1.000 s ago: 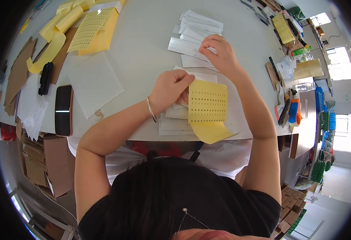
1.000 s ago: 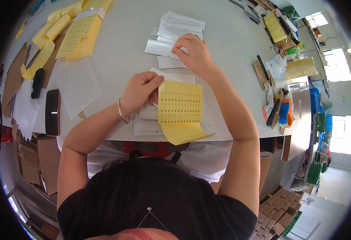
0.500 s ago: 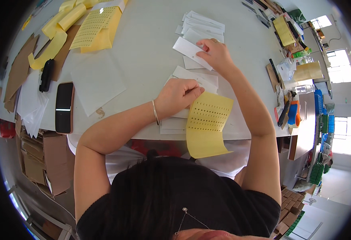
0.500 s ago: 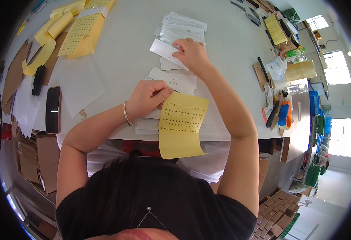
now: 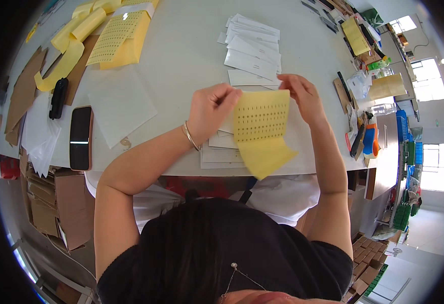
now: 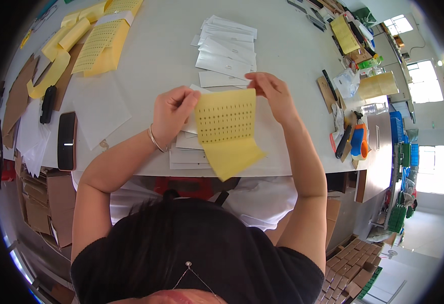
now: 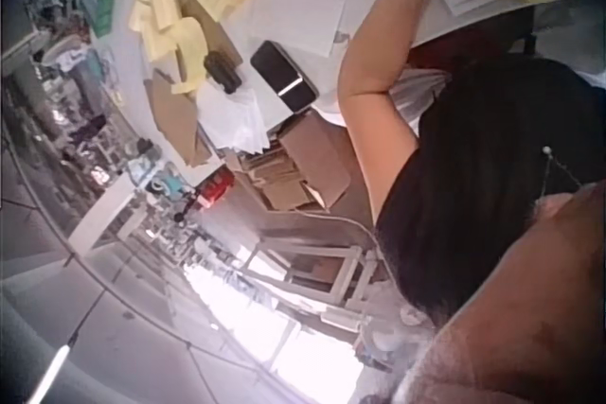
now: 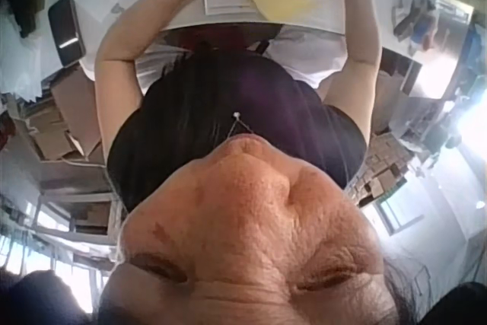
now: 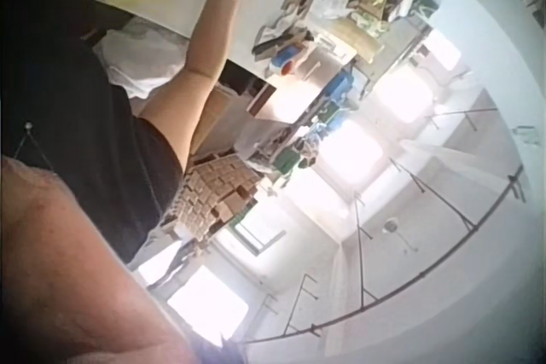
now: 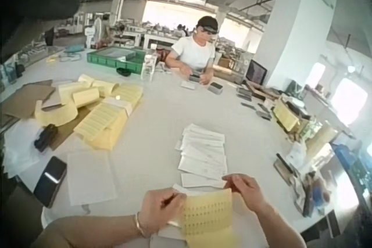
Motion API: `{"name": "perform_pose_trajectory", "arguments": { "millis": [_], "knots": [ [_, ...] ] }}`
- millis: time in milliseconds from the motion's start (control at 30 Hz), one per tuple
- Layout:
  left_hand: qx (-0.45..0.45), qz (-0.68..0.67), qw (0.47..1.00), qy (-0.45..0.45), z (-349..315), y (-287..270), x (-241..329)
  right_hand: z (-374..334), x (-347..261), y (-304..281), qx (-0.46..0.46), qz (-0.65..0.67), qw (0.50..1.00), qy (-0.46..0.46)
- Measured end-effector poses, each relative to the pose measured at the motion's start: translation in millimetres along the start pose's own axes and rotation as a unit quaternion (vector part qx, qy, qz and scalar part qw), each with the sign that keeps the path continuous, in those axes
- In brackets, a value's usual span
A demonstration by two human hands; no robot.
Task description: The worker is peeling small components from a yellow sheet and applying them to a series of white rectangular cards at a factory workstation.
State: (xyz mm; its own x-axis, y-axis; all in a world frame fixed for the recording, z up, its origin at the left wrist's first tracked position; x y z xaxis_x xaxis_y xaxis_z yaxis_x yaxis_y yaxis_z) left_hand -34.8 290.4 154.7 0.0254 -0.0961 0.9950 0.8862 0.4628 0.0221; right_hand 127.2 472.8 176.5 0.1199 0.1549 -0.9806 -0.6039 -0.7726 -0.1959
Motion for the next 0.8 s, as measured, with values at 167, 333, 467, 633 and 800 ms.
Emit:
{"name": "perform_pose_trajectory", "arguments": {
  "millis": [167, 333, 467, 633, 800],
  "knots": [
    [0.026, -0.025, 0.996, -0.087, 5.5, -3.8, -7.1, -36.1, -5.1, 10.9, 0.019, -0.056, 0.997, -0.055],
    [0.04, -0.033, 0.998, -0.041, 6.8, -0.2, -7.9, -51.6, -28.3, 29.9, 0.05, -0.009, 0.99, -0.128],
    [0.006, -0.061, 0.998, 0.009, 5.4, 5.3, -2.7, -54.4, -29.9, 26.5, 0.059, -0.024, 0.988, -0.144],
    [-0.023, -0.058, 0.997, 0.055, 4.6, 8.9, -2.4, -52.5, -30.4, 30.3, 0.066, -0.052, 0.987, -0.139],
    [-0.012, -0.01, 0.999, 0.044, 6.4, 3.8, 3.4, -55.5, -48.7, 31.1, 0.085, -0.221, 0.959, -0.155]
  ]
}}
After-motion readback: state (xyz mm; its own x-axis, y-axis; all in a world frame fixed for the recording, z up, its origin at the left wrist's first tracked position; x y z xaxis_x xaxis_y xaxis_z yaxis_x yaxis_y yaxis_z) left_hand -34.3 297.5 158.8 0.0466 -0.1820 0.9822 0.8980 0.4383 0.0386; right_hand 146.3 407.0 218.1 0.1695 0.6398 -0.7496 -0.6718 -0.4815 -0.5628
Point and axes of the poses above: each hand's wrist, its own z-axis towards the middle knuckle, its own y-axis out of the palm, x = y × z, the point moved 4 cm from there along z, towards the middle knuckle, and after that the axes turned 7 degrees about -y, right-handed, at the moved point
